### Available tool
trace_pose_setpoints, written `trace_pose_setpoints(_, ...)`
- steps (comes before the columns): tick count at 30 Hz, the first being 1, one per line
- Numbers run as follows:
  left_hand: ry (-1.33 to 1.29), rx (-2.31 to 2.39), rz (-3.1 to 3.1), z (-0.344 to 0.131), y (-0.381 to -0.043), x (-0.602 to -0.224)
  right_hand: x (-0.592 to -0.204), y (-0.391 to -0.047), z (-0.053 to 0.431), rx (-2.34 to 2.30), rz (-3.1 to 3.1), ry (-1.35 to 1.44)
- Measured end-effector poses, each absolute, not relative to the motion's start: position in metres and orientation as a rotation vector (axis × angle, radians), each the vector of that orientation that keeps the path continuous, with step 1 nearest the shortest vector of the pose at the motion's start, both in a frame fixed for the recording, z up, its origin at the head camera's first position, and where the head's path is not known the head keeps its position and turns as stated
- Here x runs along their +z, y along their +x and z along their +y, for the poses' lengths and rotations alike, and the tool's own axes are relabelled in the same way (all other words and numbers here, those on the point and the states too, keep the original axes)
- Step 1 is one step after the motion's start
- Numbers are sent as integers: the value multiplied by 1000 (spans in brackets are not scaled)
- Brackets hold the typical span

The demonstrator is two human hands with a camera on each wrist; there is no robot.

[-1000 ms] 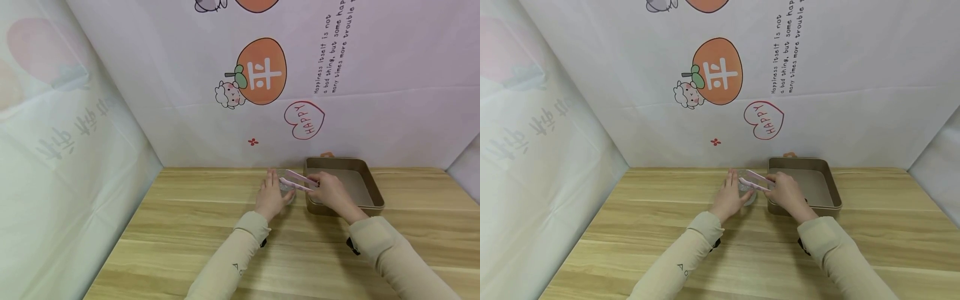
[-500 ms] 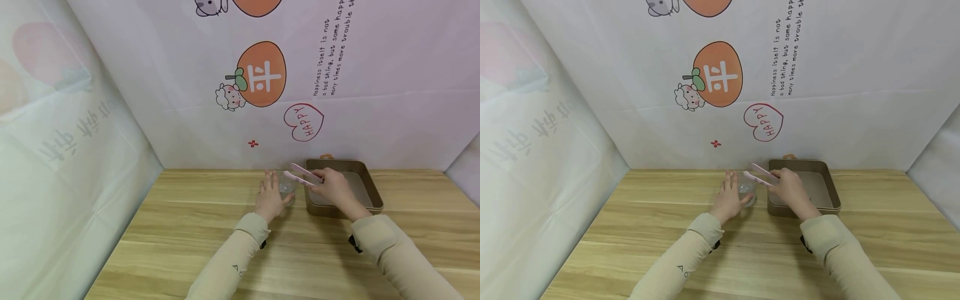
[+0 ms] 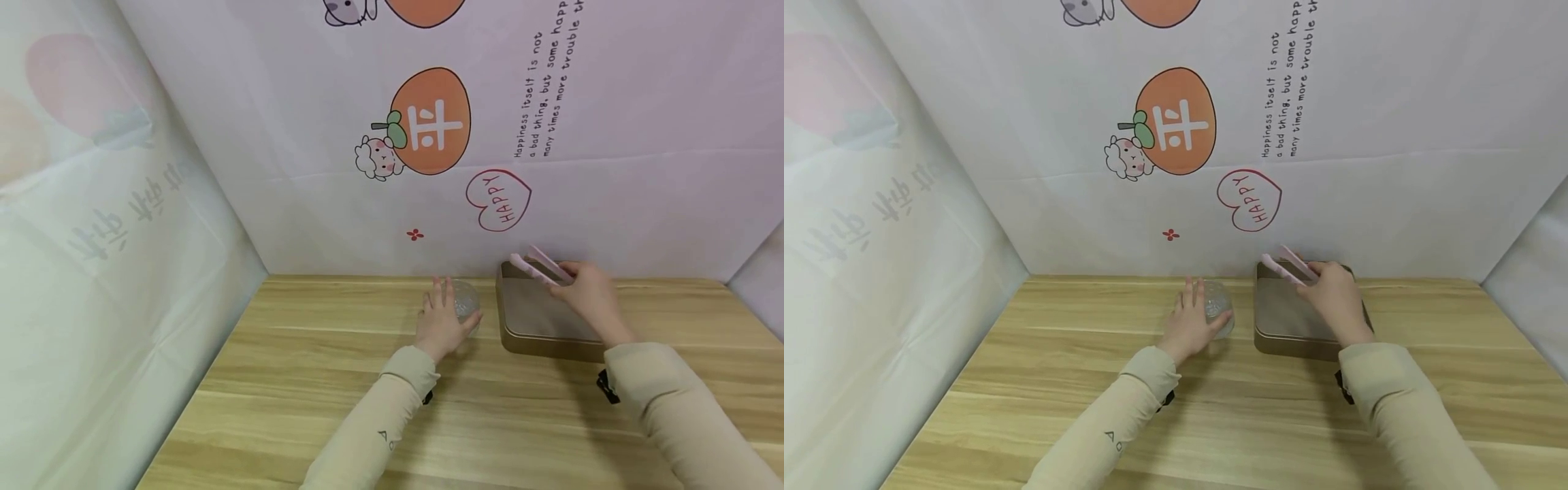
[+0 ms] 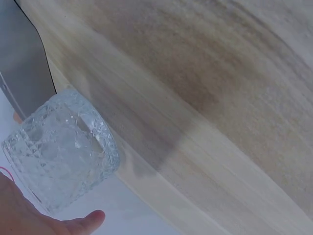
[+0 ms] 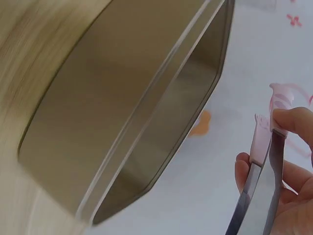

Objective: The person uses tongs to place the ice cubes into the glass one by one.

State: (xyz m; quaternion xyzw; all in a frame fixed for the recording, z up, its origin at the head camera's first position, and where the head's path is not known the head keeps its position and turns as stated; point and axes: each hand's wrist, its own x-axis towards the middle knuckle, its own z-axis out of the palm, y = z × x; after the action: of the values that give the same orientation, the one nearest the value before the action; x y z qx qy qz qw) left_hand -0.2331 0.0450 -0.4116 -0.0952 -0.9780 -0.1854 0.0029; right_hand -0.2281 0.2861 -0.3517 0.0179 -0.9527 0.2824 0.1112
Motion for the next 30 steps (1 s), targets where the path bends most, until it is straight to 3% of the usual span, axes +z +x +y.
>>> trace_pose_setpoints(17, -242, -520, -3035, 32, -243, -411, -377, -217, 368, 800, -2726, -383)
trace_pose_setpoints(30, -178, -469, -3006, 15, -254, -411, -400, -198, 403, 741, -2883, -515)
